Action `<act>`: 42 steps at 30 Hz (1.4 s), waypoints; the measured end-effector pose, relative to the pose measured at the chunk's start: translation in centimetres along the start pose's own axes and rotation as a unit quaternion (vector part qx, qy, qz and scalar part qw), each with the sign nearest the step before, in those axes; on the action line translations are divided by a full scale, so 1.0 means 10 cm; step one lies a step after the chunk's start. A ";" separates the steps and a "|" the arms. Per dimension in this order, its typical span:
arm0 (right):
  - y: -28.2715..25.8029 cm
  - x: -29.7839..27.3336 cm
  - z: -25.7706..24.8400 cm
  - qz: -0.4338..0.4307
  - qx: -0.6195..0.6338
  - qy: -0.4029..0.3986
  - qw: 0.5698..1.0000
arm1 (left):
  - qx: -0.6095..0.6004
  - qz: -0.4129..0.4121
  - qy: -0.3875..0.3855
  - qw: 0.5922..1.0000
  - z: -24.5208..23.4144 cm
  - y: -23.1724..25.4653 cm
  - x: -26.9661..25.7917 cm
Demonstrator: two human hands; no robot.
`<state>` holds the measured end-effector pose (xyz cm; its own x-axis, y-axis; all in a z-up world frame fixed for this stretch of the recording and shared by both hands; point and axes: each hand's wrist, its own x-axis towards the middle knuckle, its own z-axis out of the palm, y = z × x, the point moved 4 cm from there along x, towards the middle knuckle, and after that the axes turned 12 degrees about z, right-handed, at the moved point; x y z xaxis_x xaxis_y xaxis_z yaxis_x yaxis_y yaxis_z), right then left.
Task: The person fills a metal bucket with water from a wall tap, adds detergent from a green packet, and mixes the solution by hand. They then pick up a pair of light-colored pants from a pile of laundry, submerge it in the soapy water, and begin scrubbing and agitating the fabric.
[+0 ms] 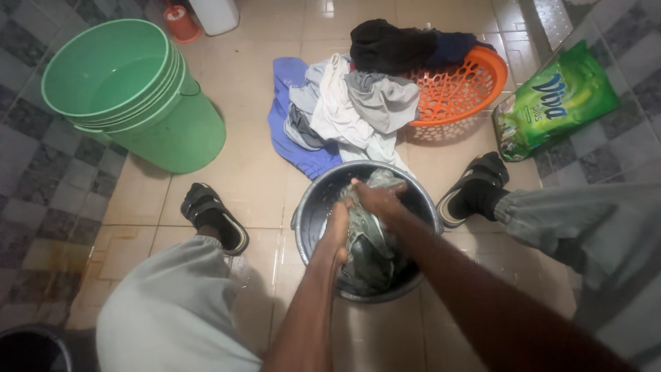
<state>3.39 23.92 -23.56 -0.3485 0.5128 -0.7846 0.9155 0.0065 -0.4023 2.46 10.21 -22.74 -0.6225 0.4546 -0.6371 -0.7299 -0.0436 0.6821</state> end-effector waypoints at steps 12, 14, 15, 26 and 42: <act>-0.03 0.18 -0.13 0.010 0.150 0.050 0.987 | 0.069 0.057 -0.106 0.990 0.29 0.54 -0.22; -0.08 0.15 -0.13 0.008 0.236 -0.150 0.960 | -0.034 -0.002 -0.120 0.992 0.30 0.51 -0.25; -0.09 0.14 -0.15 0.005 0.273 -0.248 0.929 | -0.033 0.012 -0.096 0.995 0.27 0.50 -0.24; 0.11 -0.80 -1.20 -0.152 0.218 -0.333 0.905 | 0.301 0.285 0.131 0.901 -0.18 1.18 -0.67; -0.15 -0.91 -1.23 -0.501 -0.229 -0.038 0.834 | 0.374 0.292 -0.107 0.874 0.13 1.65 -1.23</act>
<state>7.67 29.80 -10.01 -0.9804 -0.0031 -0.1970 0.1313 0.7354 -0.6648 -1.52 5.02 -3.20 -0.7018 0.7085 -0.0740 0.1335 0.2328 0.9633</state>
